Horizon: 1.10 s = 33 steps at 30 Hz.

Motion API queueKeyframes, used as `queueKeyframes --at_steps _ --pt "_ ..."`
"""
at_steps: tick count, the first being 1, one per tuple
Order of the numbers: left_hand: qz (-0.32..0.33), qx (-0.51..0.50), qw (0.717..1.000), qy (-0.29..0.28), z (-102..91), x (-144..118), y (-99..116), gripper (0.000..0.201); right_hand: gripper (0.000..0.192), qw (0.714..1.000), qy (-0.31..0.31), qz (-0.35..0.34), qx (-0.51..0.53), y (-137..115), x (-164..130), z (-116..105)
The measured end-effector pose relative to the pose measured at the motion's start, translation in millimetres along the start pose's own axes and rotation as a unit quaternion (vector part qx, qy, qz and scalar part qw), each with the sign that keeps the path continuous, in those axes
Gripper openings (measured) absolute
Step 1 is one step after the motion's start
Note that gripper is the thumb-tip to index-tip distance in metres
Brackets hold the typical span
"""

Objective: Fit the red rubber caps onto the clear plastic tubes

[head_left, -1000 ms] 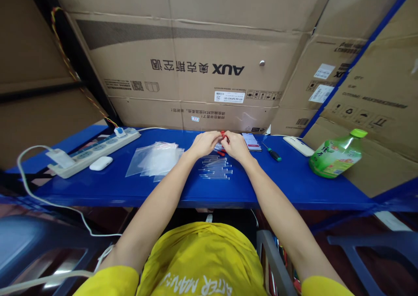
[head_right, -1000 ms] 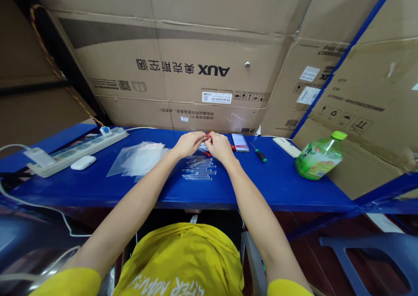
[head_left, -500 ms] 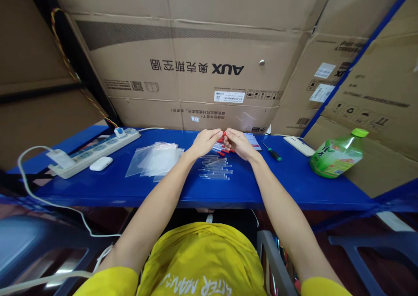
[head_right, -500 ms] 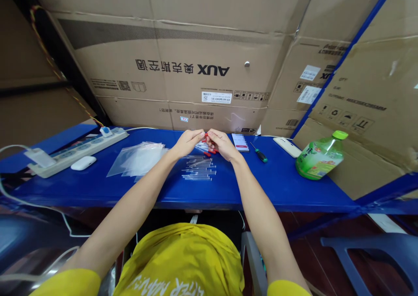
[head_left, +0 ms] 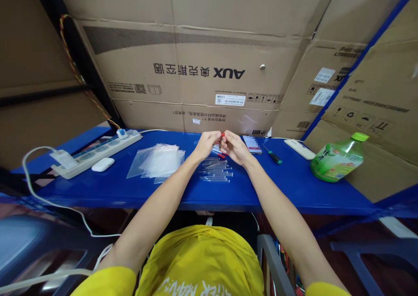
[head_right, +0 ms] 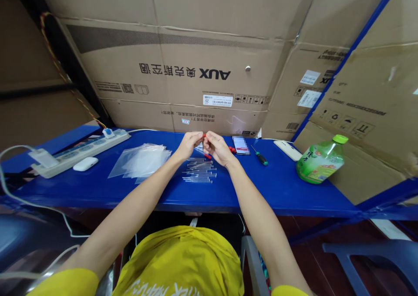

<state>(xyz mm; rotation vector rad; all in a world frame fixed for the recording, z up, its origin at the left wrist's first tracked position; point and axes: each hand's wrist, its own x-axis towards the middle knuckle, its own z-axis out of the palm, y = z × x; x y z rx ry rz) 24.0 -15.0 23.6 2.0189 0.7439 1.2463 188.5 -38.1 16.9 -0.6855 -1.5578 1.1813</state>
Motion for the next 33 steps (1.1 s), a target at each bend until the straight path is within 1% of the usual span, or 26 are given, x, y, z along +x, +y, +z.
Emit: queueKeyframes --at_steps 2,4,6,7,10,12,17,22,24,28,31,33 --pt "-0.010 0.107 0.994 -0.015 -4.3 1.3 -4.3 0.045 0.046 0.992 0.036 -0.028 -0.115 3.3 1.1 -8.1" --pt "-0.036 0.182 0.982 -0.042 -7.6 2.2 -9.8 0.042 0.035 0.964 0.062 -0.069 -0.250 7.7 1.3 -16.8" --pt "-0.058 0.194 0.978 -0.059 -8.5 2.6 -15.4 0.038 0.025 0.931 0.061 -0.100 -0.346 12.3 1.4 -23.5" --pt "-0.060 0.185 0.979 -0.062 -8.1 2.7 -17.9 0.036 0.023 0.919 0.055 -0.109 -0.375 14.4 1.6 -25.6" --pt "-0.048 0.166 0.983 -0.066 -5.5 2.6 -22.7 0.040 0.020 0.900 0.055 -0.125 -0.414 19.2 3.3 -27.5" --pt "-0.040 0.178 0.981 -0.073 -4.2 2.2 -23.0 0.044 0.019 0.891 0.068 -0.132 -0.430 21.1 4.6 -27.0" --pt "-0.049 0.274 0.957 -0.085 -3.9 0.7 -18.6 0.041 0.016 0.861 0.070 -0.128 -0.487 21.7 4.5 -25.7" --pt "-0.049 0.327 0.939 -0.096 -3.0 0.1 -20.9 0.039 0.013 0.813 0.071 -0.100 -0.569 17.4 1.7 -18.8" --pt "-0.045 0.327 0.939 -0.097 -2.5 0.0 -23.4 0.039 0.015 0.798 0.071 -0.092 -0.592 15.6 1.0 -15.7" --pt "-0.029 0.304 0.948 -0.094 -1.2 -0.8 -24.5 0.038 0.022 0.773 0.067 -0.070 -0.627 13.4 0.7 -12.3" --pt "-0.023 0.290 0.952 -0.097 -0.7 -1.4 -20.4 0.040 0.025 0.763 0.060 -0.056 -0.641 12.9 0.8 -11.3" --pt "-0.030 0.292 0.951 -0.098 -0.9 -1.4 -16.8 0.040 0.025 0.763 0.061 -0.050 -0.642 13.1 0.9 -10.6"
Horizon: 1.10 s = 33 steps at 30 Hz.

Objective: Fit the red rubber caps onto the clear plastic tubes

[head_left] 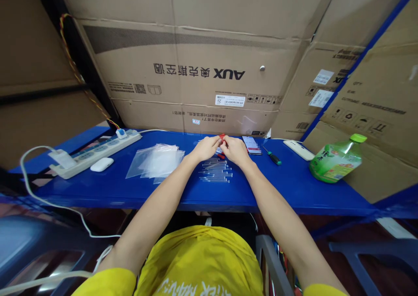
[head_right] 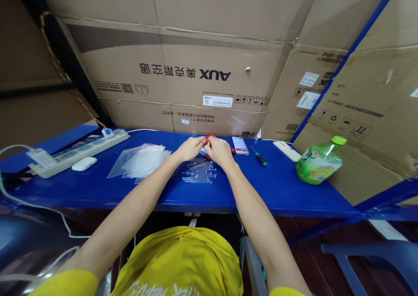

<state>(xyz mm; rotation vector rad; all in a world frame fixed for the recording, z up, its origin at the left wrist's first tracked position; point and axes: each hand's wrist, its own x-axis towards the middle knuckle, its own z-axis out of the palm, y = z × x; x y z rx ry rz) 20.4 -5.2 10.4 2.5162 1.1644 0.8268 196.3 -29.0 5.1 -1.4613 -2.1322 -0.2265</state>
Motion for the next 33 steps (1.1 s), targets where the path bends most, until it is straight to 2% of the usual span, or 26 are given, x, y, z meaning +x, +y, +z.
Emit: queueKeyframes --at_steps 4,7,10,14,17,19,21,23,24,25,27,29,30,31,33 --pt "-0.039 0.033 0.999 0.002 -5.3 -0.4 3.0 0.042 0.026 0.998 0.010 0.020 0.063 -1.0 -0.1 1.4" --pt "-0.060 0.042 0.997 0.023 -9.6 -0.7 2.5 0.044 0.037 0.974 0.021 0.022 0.223 -1.1 0.6 2.5" --pt "-0.052 0.011 0.997 0.064 -12.7 -0.8 1.7 0.044 0.045 0.915 0.007 0.043 0.400 -2.1 2.1 1.9" --pt "-0.014 -0.139 0.984 0.109 -9.6 0.7 4.2 0.040 0.051 0.794 -0.059 0.088 0.599 -8.8 3.0 -4.4" --pt "0.001 -0.325 0.939 0.108 -2.2 3.6 10.7 0.039 0.048 0.721 -0.089 0.073 0.683 -17.3 1.7 -11.8" --pt "-0.005 -0.419 0.900 0.116 1.5 5.9 15.7 0.043 0.045 0.695 -0.090 0.057 0.712 -21.0 1.0 -16.1" --pt "-0.014 -0.479 0.865 0.149 1.2 7.8 18.6 0.049 0.044 0.684 -0.056 0.050 0.726 -19.7 1.5 -19.5" --pt "-0.019 -0.498 0.844 0.198 -3.4 8.4 17.5 0.053 0.043 0.693 -0.003 0.056 0.718 -11.7 3.3 -21.7" --pt "-0.021 -0.482 0.848 0.222 -6.7 8.1 15.3 0.053 0.042 0.708 0.021 0.062 0.703 -5.5 4.5 -22.3" --pt "-0.024 -0.442 0.864 0.242 -10.2 7.3 12.2 0.054 0.041 0.731 0.034 0.069 0.678 1.8 5.6 -22.5" --pt "-0.028 -0.293 0.922 0.252 -15.5 4.5 4.5 0.054 0.037 0.802 0.053 0.086 0.589 18.0 7.1 -21.7" --pt "-0.033 -0.119 0.974 0.192 -16.9 1.3 -3.2 0.050 0.030 0.889 0.086 0.104 0.438 33.6 7.1 -20.1" --pt "-0.034 -0.049 0.988 0.144 -16.1 -0.1 -6.6 0.047 0.027 0.922 0.103 0.115 0.354 40.5 6.4 -19.6" --pt "-0.033 0.001 0.995 0.092 -14.7 -1.3 -9.6 0.042 0.024 0.946 0.113 0.128 0.276 46.8 5.3 -19.3" --pt "-0.016 0.047 0.999 0.007 -11.2 -2.4 -14.5 0.034 0.020 0.967 0.107 0.159 0.165 57.1 2.0 -20.2"
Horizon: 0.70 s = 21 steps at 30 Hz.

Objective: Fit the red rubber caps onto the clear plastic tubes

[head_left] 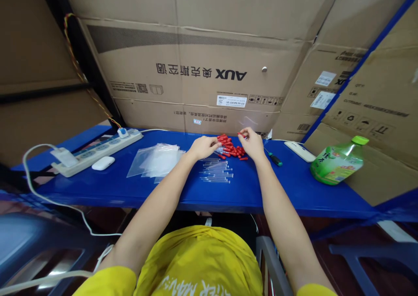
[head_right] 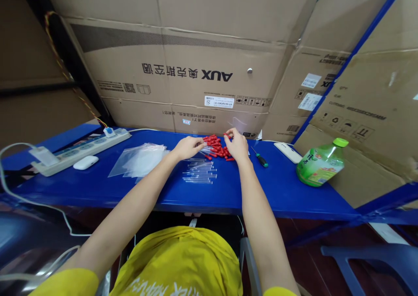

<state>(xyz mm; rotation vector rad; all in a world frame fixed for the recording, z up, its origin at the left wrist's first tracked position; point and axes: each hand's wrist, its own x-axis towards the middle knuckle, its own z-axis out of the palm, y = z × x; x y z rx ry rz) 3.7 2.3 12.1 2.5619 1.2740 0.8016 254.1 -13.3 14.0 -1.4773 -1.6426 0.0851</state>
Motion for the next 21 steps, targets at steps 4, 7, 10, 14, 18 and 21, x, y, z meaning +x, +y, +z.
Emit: queueKeyframes --at_steps 4,7,10,14,18,21 --pt "0.065 -0.003 0.994 -0.084 3.1 1.4 -7.7 0.026 0.017 0.990 -0.026 0.062 -0.120 11.2 -1.4 -9.8" --pt "0.090 -0.028 0.988 -0.124 1.7 2.6 -13.0 0.023 0.017 0.977 -0.039 0.123 -0.168 15.1 -2.1 -14.0" --pt "0.081 -0.055 0.982 -0.160 1.6 2.1 -16.4 0.024 0.019 0.965 -0.050 0.174 -0.191 18.3 -1.8 -15.4" --pt "0.086 -0.069 0.978 -0.176 4.5 0.7 -16.4 0.027 0.022 0.960 -0.068 0.181 -0.203 23.2 -1.4 -17.0" --pt "0.106 -0.055 0.987 -0.110 9.6 1.5 -14.2 0.019 0.020 0.956 -0.121 0.177 -0.200 26.7 -1.6 -21.8" --pt "0.119 -0.042 0.988 -0.085 14.9 2.8 -14.3 0.024 0.017 0.955 -0.155 0.169 -0.189 26.7 -1.6 -26.2"
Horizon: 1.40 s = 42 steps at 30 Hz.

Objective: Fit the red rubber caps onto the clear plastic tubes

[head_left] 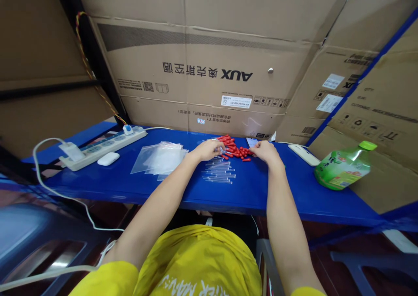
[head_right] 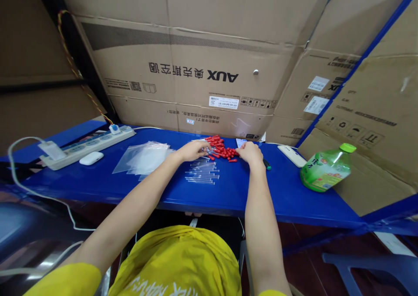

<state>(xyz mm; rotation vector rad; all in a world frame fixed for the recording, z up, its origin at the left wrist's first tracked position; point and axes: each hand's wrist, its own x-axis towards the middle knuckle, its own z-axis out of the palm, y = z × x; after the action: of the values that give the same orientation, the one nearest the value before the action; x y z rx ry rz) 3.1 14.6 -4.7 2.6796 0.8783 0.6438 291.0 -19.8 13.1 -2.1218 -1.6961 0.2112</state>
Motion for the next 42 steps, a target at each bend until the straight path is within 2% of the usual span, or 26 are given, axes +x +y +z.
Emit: queueKeyframes --at_steps 4,8,11,14,18,20,25,29,37,42 --pt "-0.005 0.033 0.999 -0.019 7.3 1.7 -4.3 0.015 0.019 1.000 -0.026 -0.005 -0.004 -2.3 -1.9 -2.1" --pt "-0.015 0.032 0.999 -0.033 10.5 2.2 -7.9 0.012 0.032 0.998 -0.066 -0.014 -0.010 -6.4 -4.2 -0.4" --pt "-0.004 0.022 0.999 -0.030 8.6 1.8 -7.9 0.008 0.037 0.999 -0.012 -0.039 -0.025 -13.0 -7.4 1.2" --pt "-0.003 0.015 1.000 -0.010 4.9 1.0 -4.5 0.009 0.032 0.991 0.056 -0.120 -0.011 -27.9 -13.4 4.7" --pt "-0.045 -0.043 0.998 0.032 1.1 0.1 3.8 0.009 0.021 0.957 0.027 -0.280 0.071 -52.7 -23.6 16.6" --pt "-0.061 -0.073 0.994 0.052 1.0 0.6 8.1 0.010 0.019 0.945 0.020 -0.312 0.098 -60.4 -27.0 23.9" --pt "-0.073 -0.160 0.980 0.094 7.2 6.8 18.1 0.015 0.034 0.946 0.042 -0.309 0.093 -64.2 -28.0 33.8" --pt "-0.075 -0.226 0.965 0.110 11.8 11.5 24.3 0.022 0.025 0.941 0.055 -0.321 0.087 -65.7 -27.4 34.1" --pt "-0.096 -0.240 0.961 0.103 10.2 12.7 20.4 0.026 0.016 0.952 0.102 -0.289 0.001 -76.7 -34.6 39.6" --pt "-0.081 -0.233 0.963 0.106 11.9 13.3 18.7 0.029 0.016 0.946 0.093 -0.307 0.034 -76.6 -32.4 42.3"
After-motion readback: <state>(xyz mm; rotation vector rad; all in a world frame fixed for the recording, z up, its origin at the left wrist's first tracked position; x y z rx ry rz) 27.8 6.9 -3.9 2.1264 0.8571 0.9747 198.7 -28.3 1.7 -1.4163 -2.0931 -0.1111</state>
